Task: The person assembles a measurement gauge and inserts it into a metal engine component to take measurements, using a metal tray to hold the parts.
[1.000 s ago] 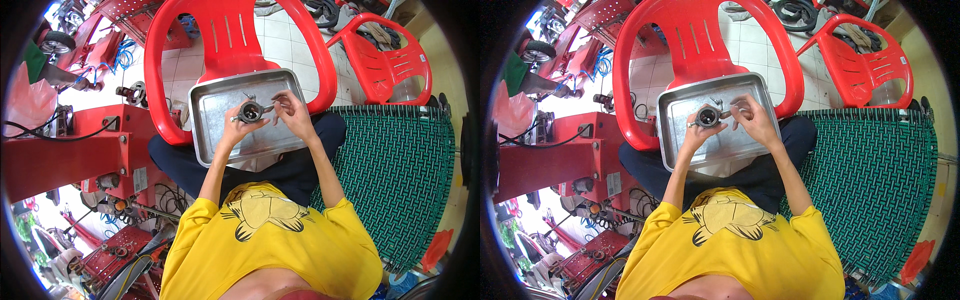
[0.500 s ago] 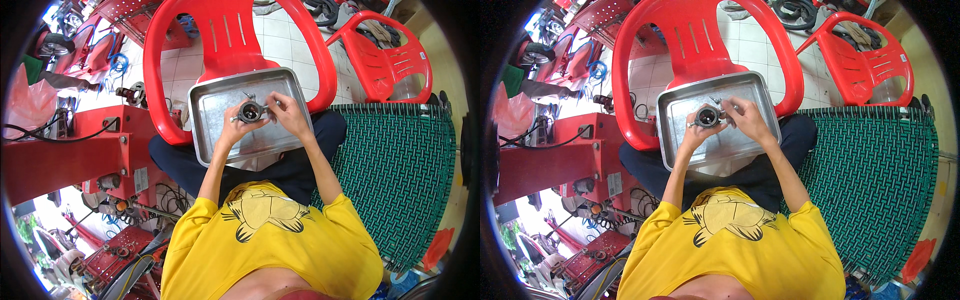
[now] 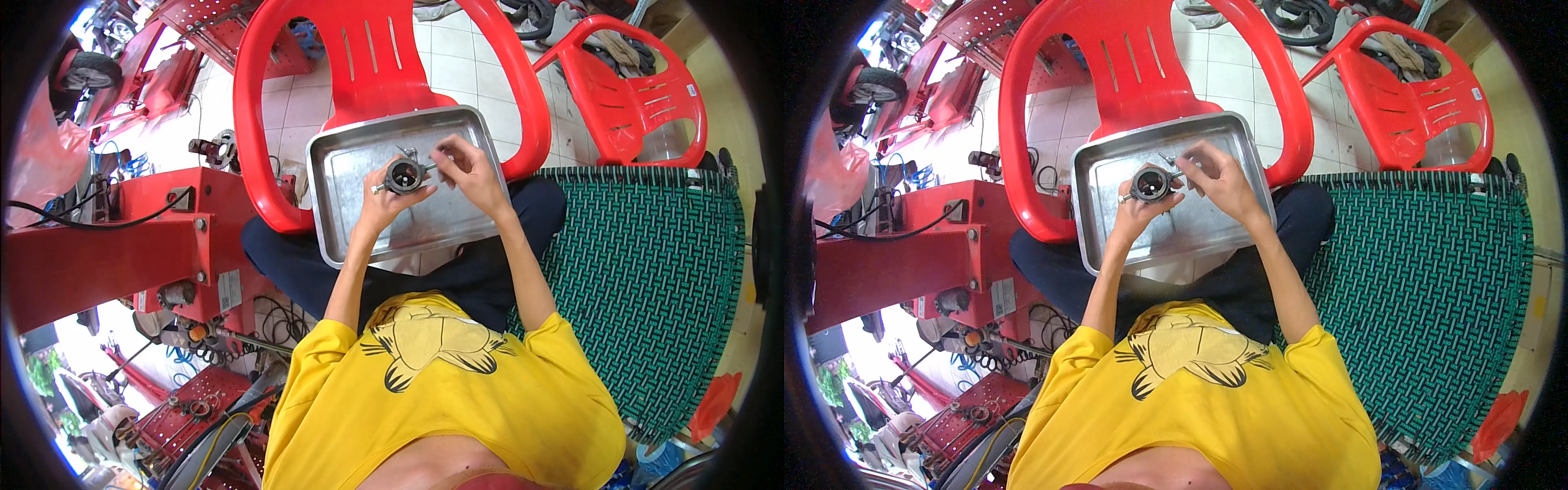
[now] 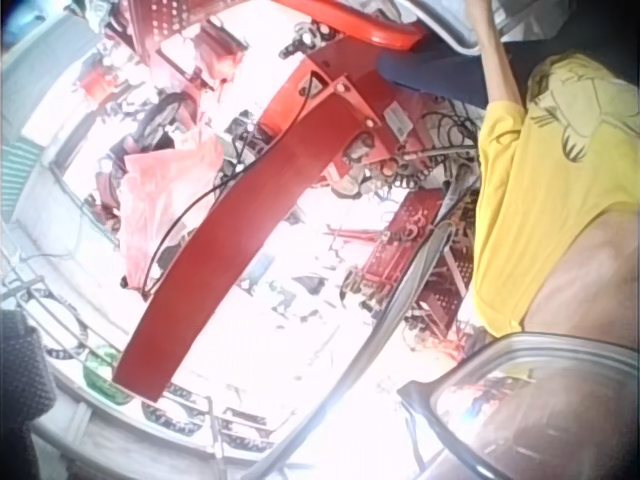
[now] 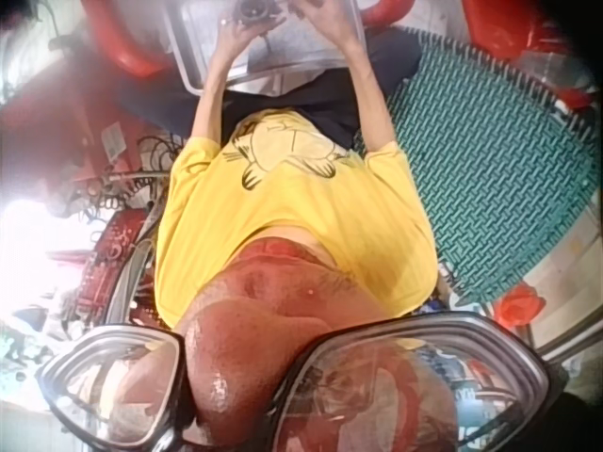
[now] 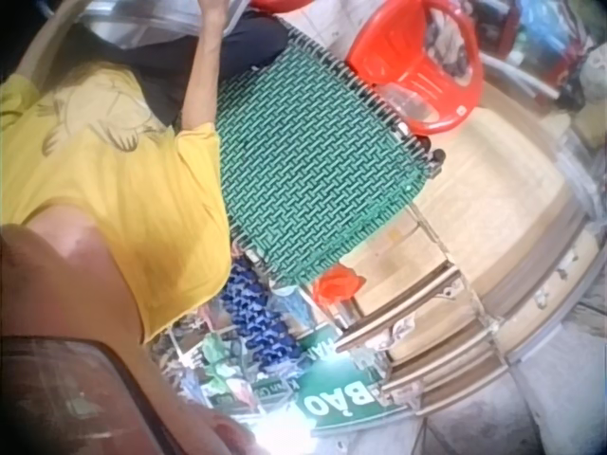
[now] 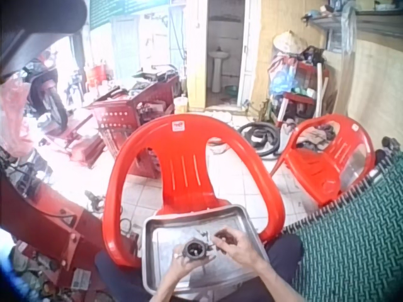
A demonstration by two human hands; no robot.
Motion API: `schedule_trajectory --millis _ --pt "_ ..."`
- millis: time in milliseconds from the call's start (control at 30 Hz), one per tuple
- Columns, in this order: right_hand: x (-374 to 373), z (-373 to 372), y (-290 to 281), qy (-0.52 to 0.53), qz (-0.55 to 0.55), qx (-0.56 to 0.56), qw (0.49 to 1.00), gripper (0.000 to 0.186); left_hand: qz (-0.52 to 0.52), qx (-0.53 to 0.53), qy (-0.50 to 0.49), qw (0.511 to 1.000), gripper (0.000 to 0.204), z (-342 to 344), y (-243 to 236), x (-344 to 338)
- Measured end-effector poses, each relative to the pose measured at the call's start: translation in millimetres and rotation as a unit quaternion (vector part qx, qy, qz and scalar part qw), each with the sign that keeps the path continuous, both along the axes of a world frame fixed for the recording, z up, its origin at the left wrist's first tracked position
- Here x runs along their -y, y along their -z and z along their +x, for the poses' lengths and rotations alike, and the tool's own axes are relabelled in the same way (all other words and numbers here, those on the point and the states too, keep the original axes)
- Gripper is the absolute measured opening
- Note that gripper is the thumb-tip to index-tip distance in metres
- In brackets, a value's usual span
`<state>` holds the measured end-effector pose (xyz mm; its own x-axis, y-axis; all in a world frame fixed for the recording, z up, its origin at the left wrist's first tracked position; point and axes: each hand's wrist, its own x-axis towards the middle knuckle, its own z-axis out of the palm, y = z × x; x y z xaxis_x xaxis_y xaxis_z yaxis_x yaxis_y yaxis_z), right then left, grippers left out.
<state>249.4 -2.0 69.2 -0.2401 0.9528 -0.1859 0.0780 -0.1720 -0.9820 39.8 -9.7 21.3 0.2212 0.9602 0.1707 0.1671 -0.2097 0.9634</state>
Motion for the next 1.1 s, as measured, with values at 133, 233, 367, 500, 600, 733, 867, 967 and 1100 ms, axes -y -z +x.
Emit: schedule_trajectory --millis 133,233,367,500,600,733,867,967,1100 --pt "4 2 0 0.009 0.178 0.061 0.982 0.022 -0.015 0.001 -0.008 1.0 0.035 1 1 1" --pt "5 7 2 -0.004 0.177 0.077 0.981 0.023 -0.012 0.011 -0.001 1.0 0.035 1 4 1" --pt "4 5 17 -0.012 0.115 0.012 0.993 0.024 0.047 -0.042 -0.023 0.998 0.038 1 6 0" --pt "4 -1 42 0.028 0.087 0.023 0.996 0.024 0.063 -0.05 -0.042 0.996 0.042 5 4 1" --pt "10 3 60 0.037 0.1 0.089 0.99 0.023 0.067 -0.1 -0.075 0.99 0.046 6 0 5" --pt "21 12 76 -0.017 0.136 0.141 0.98 0.024 0.01 -0.092 -0.143 0.985 0.051 9 -8 15" --pt "25 12 71 -0.05 0.226 0.216 0.948 0.024 0.013 -0.056 -0.171 0.984 0.059 9 -16 20" --pt "33 6 49 -0.01 0.287 0.246 0.926 0.026 0.047 -0.103 -0.138 0.984 0.065 4 -20 26" --pt "61 -8 8 0.041 0.289 0.204 0.935 0.033 0.073 -0.085 -0.174 0.978 0.072 5 -19 27"
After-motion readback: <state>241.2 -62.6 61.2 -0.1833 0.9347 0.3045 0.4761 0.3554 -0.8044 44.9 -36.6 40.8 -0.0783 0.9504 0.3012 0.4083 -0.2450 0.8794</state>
